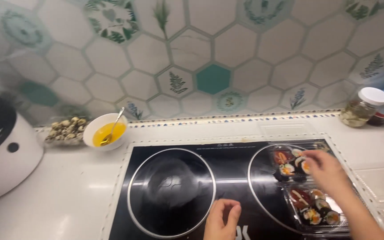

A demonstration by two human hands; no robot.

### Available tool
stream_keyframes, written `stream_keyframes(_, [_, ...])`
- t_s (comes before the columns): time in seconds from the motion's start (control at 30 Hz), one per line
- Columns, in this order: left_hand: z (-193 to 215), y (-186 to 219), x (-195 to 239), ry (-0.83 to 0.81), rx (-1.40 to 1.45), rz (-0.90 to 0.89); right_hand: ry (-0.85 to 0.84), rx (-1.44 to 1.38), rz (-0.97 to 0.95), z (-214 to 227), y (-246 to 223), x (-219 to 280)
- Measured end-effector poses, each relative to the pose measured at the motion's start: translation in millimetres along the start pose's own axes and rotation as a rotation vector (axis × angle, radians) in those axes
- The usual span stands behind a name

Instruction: The person places sliced kimbap pieces into plastic containers by hand, arranging them alongside small cups of sauce.

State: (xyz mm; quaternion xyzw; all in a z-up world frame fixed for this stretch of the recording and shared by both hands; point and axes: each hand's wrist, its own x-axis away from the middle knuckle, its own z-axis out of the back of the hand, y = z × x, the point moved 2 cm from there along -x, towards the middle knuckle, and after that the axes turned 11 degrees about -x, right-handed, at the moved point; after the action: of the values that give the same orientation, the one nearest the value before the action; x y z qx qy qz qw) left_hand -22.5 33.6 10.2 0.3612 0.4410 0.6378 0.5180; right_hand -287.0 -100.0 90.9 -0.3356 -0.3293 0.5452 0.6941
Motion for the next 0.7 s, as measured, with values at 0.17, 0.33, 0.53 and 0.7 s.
stream_keyframes(0.17, [-16, -20, 16, -0.175, 0.034, 0.268, 0.008, 0.202, -0.124, 26, 51, -30])
stream_keyframes(0.33, [-73, 15, -16, -0.284, -0.059, 0.085, -0.046, 0.331, -0.052, 25, 83, -66])
stream_keyframes(0.53, [-162, 13, -87, -0.367, -0.226, 0.099, -0.147, 0.329, -0.080, 25, 100, -87])
stream_keyframes(0.7, [-177, 27, -106, -0.370, -0.314, 0.168, -0.192, 0.113, -0.111, 38, 87, -75])
